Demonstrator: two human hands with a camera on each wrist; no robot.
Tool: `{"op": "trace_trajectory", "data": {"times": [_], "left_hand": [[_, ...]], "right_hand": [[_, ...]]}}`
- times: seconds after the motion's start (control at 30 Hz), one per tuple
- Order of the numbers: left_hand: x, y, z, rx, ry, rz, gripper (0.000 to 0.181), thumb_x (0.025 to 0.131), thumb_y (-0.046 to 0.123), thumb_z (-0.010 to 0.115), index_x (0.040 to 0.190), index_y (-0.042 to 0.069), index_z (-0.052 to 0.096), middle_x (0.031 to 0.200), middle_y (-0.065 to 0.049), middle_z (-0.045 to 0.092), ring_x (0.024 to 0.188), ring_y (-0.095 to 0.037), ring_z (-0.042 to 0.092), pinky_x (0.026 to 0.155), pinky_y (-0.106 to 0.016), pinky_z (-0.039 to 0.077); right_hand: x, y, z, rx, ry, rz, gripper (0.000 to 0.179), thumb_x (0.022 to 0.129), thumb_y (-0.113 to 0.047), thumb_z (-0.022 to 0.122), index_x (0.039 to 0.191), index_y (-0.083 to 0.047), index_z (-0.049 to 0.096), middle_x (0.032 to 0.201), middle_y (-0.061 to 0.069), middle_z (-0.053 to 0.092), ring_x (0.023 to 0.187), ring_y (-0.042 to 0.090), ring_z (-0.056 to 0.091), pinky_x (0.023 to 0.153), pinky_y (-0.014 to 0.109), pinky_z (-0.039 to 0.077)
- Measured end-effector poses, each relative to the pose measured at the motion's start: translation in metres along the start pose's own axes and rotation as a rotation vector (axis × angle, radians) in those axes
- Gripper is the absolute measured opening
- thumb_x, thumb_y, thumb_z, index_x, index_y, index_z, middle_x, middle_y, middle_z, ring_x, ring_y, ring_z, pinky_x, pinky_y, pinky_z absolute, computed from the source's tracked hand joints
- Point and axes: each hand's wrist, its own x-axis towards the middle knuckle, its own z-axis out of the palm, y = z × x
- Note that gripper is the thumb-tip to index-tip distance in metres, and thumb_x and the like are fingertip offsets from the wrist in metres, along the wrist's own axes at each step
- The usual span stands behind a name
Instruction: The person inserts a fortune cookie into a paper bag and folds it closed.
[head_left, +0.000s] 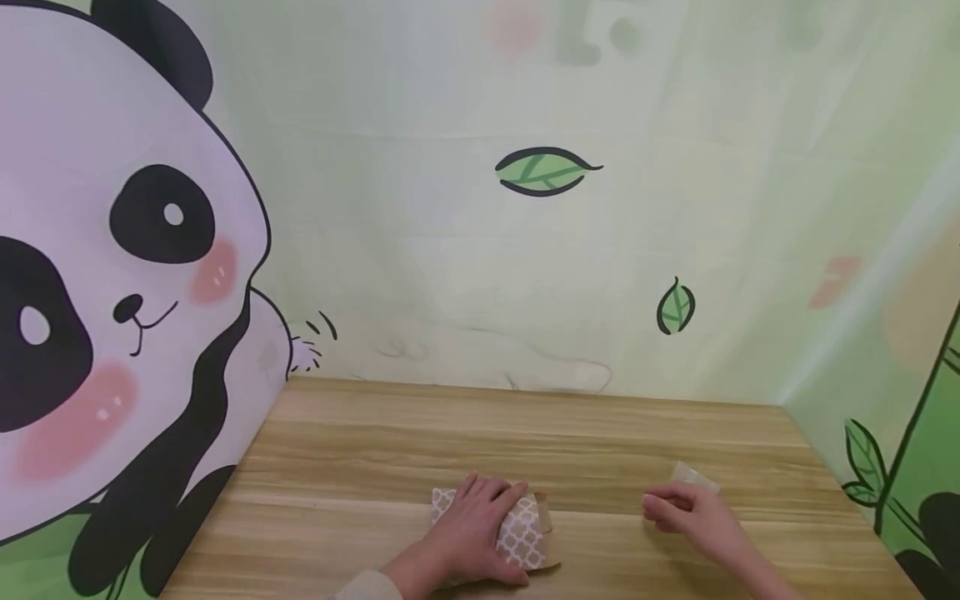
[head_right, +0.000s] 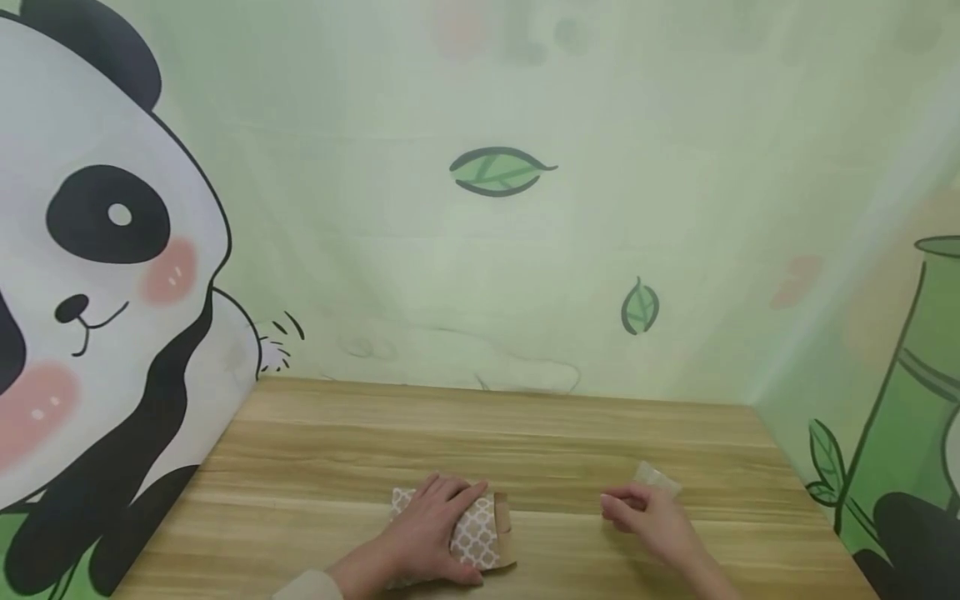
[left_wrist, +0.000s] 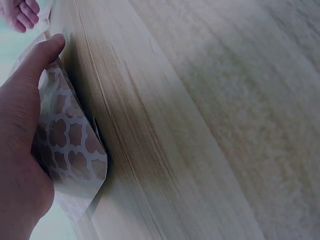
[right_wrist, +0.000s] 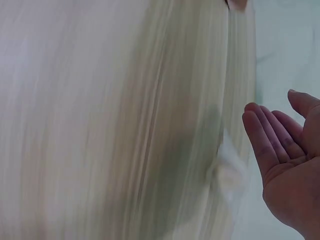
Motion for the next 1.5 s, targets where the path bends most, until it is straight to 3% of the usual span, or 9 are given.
{"op": "trace_trajectory", "data": {"times": [0.23, 0.37, 0.53, 0.87, 1.07, 1.5], "left_hand": [[-0.001, -0.002, 0.0, 0.0, 0.022, 0.011, 0.112, 0.056, 0.07, 0.076, 0.147, 0.017, 0.037, 0.126, 0.004, 0.048, 0.122, -0.017, 0.045, 0.113, -0.054, 0.025], [-0.001, -0.001, 0.001, 0.004, 0.021, 0.014, 0.112, 0.057, 0.071, 0.076, 0.148, 0.017, 0.037, 0.127, 0.003, 0.049, 0.122, -0.017, 0.045, 0.113, -0.054, 0.025], [-0.001, -0.001, 0.0, -0.003, 0.001, 0.008, 0.113, 0.058, 0.072, 0.075, 0.149, 0.018, 0.036, 0.129, 0.004, 0.048, 0.124, -0.016, 0.044, 0.113, -0.054, 0.024], [-0.002, 0.0, -0.003, -0.009, -0.02, -0.001, 0.112, 0.059, 0.072, 0.074, 0.149, 0.018, 0.034, 0.13, 0.004, 0.047, 0.125, -0.016, 0.043, 0.114, -0.054, 0.022], [-0.002, 0.001, -0.002, 0.002, -0.034, -0.005, 0.112, 0.058, 0.072, 0.074, 0.149, 0.018, 0.035, 0.13, 0.004, 0.048, 0.125, -0.016, 0.044, 0.114, -0.054, 0.022], [-0.002, -0.001, 0.0, 0.034, -0.015, 0.019, 0.111, 0.059, 0.076, 0.071, 0.148, 0.02, 0.035, 0.128, 0.006, 0.048, 0.122, -0.016, 0.044, 0.112, -0.054, 0.026]], "right_hand": [[-0.009, 0.011, -0.038, -0.265, 0.195, 0.056, 0.045, 0.09, -0.034, 0.066, 0.116, 0.002, 0.064, 0.104, 0.012, 0.07, 0.088, 0.014, 0.068, 0.071, 0.025, 0.056], [-0.013, 0.014, -0.054, -0.462, 0.231, 0.087, 0.053, 0.09, -0.045, 0.063, 0.116, 0.001, 0.065, 0.103, 0.011, 0.07, 0.089, 0.018, 0.067, 0.068, 0.027, 0.055], [-0.012, 0.022, -0.063, -0.58, 0.234, 0.106, 0.063, 0.089, -0.052, 0.061, 0.116, 0.005, 0.064, 0.104, 0.016, 0.07, 0.093, 0.027, 0.067, 0.071, 0.036, 0.056], [0.005, 0.033, -0.062, -0.632, 0.228, 0.095, 0.073, 0.089, -0.054, 0.06, 0.118, 0.013, 0.059, 0.103, 0.023, 0.069, 0.096, 0.037, 0.066, 0.08, 0.049, 0.053], [0.017, 0.038, -0.058, -0.646, 0.24, 0.088, 0.073, 0.087, -0.05, 0.064, 0.118, 0.016, 0.057, 0.102, 0.025, 0.068, 0.096, 0.04, 0.065, 0.08, 0.049, 0.053], [0.026, 0.03, -0.045, -0.495, 0.196, 0.124, 0.038, 0.08, -0.032, 0.076, 0.094, 0.002, 0.065, 0.081, 0.005, 0.065, 0.073, 0.015, 0.058, 0.059, 0.024, 0.048]]}}
